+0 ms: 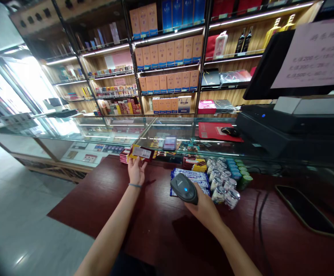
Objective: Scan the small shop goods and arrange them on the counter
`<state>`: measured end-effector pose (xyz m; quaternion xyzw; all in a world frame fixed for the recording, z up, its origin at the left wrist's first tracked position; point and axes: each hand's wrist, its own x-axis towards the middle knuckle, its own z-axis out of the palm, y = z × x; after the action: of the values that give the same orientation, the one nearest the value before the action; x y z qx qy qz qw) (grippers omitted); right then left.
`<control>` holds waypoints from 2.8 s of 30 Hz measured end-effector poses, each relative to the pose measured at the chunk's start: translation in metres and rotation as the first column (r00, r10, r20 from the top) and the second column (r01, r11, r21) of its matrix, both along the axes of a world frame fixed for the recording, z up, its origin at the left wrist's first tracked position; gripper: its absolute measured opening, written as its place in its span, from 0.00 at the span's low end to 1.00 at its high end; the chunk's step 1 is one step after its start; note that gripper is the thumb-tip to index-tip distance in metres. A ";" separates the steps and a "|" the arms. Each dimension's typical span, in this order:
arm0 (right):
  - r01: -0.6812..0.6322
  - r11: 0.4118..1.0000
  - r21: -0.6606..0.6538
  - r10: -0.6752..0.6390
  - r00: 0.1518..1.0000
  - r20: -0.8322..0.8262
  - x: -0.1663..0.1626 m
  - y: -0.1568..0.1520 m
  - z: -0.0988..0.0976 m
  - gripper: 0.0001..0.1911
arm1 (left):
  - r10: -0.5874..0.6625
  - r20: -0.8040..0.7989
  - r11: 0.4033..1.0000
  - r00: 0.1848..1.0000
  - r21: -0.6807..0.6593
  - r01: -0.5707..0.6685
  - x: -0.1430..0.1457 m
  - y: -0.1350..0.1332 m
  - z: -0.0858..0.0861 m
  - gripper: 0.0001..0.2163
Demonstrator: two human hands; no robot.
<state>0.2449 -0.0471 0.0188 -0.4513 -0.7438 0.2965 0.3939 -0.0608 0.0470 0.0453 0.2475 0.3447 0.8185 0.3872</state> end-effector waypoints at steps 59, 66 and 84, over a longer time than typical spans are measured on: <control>0.063 0.997 -0.048 -0.068 0.992 -0.104 0.000 -0.006 0.021 0.20 | -0.034 -0.877 0.979 -0.480 0.069 -0.194 -0.147 0.025 0.011 0.24; 0.278 0.957 -0.084 -0.290 0.917 -0.274 0.013 -0.010 0.053 0.26 | 0.132 -0.910 0.972 -0.393 0.196 -0.127 -0.097 0.020 0.013 0.23; 0.383 0.910 -0.159 -0.411 0.787 -0.459 0.087 -0.007 0.071 0.25 | 0.001 -1.000 0.918 0.025 0.011 0.395 0.149 0.039 -0.005 0.22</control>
<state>0.3319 -0.0543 0.0894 -0.5201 -0.5012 0.3313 0.6070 0.0884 0.0860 0.0404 0.8379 0.3530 0.4002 0.1149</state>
